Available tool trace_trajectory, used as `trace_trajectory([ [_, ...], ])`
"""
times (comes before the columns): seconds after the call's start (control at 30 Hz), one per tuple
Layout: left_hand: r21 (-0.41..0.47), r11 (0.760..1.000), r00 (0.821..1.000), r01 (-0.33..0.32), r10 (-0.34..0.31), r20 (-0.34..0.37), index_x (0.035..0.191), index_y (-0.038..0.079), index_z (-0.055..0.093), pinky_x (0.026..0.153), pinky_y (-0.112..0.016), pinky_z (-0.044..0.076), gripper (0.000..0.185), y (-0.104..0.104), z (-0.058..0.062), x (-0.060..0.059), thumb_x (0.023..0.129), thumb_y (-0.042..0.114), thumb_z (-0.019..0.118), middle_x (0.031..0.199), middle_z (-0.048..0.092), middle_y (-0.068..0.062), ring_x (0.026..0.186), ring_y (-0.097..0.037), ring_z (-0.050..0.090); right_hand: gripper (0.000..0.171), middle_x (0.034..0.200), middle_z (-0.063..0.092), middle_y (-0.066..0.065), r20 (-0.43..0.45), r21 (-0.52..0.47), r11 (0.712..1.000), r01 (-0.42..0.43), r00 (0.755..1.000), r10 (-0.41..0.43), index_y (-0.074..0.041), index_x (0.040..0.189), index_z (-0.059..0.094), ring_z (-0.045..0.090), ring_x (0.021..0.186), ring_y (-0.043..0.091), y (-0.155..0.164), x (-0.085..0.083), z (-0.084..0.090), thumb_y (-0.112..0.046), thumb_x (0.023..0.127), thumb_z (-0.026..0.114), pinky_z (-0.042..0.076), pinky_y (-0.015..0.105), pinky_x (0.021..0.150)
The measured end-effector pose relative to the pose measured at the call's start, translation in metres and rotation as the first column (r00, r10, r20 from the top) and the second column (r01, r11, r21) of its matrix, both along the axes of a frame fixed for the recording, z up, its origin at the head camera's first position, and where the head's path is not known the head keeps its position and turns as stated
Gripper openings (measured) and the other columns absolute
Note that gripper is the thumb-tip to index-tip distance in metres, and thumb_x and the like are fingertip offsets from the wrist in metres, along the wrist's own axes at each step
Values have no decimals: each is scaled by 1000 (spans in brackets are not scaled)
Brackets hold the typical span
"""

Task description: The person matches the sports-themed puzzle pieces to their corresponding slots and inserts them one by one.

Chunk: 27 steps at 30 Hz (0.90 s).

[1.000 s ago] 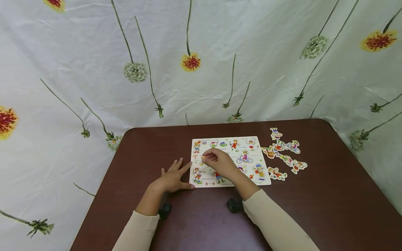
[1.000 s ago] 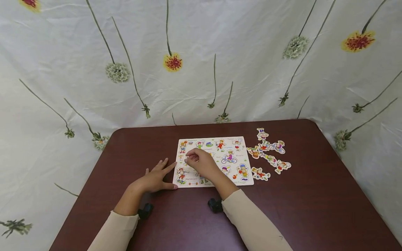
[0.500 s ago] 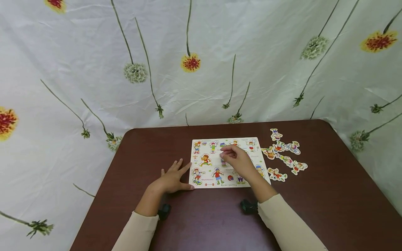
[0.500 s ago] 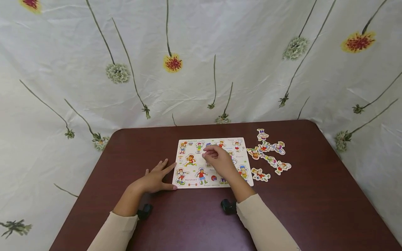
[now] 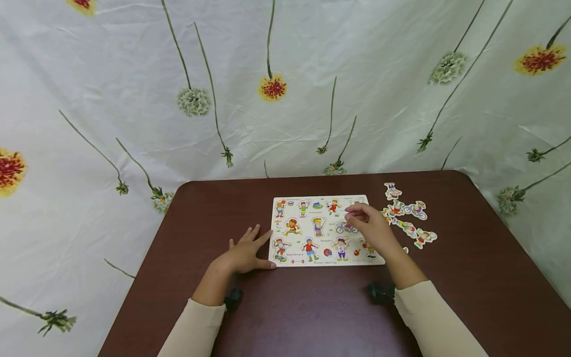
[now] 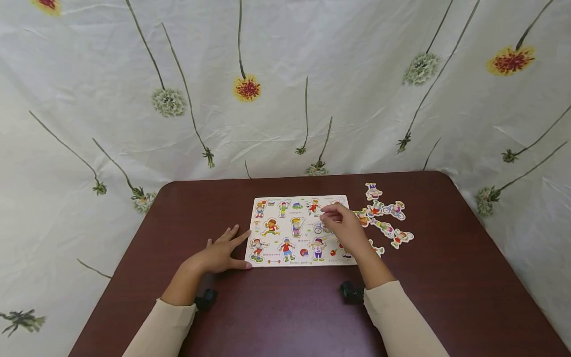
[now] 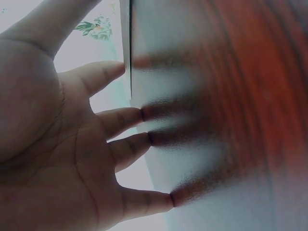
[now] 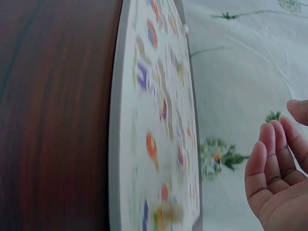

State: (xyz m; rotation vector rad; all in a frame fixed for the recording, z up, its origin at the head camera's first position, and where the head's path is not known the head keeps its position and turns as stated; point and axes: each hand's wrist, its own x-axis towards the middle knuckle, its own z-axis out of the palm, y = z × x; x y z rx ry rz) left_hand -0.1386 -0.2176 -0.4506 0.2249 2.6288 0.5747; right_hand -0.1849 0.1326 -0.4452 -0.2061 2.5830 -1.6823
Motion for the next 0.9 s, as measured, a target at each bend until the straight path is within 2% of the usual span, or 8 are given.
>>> trace_trajectory([
  [0.23,-5,1000,1000,0,0,5,162,25,26,115,-79,2,94,1,1,0,87,49,77,171,7,-17,159,-40,4,33,114,67,12,-1,86,996,29,1000,-29,-6,126,66,61,99,19,27,3,4,-26,101,63,50,22,82],
  [0.53,-23,1000,1000,0,0,6,163,26,24,115,-79,3,95,-1,-1,-1,87,51,76,171,6,-16,159,-39,3,29,109,70,16,-8,202,979,27,1000,-26,-1,121,67,61,88,11,53,11,2,-19,99,65,49,20,73],
  [0.73,-9,1000,1000,-4,4,0,162,25,25,115,-79,2,96,-1,0,-1,85,50,77,171,7,-17,159,-40,3,16,98,69,13,-48,367,930,-31,998,52,-1,107,71,58,82,17,66,11,0,-11,95,68,47,27,69],
  [0.9,1,1000,1000,-4,4,-3,162,25,26,115,-79,2,96,0,-2,-2,85,50,78,171,7,-16,159,-39,3,5,90,65,8,-49,508,854,-108,987,154,-5,95,70,56,80,17,77,11,-2,-7,90,71,45,31,70],
])
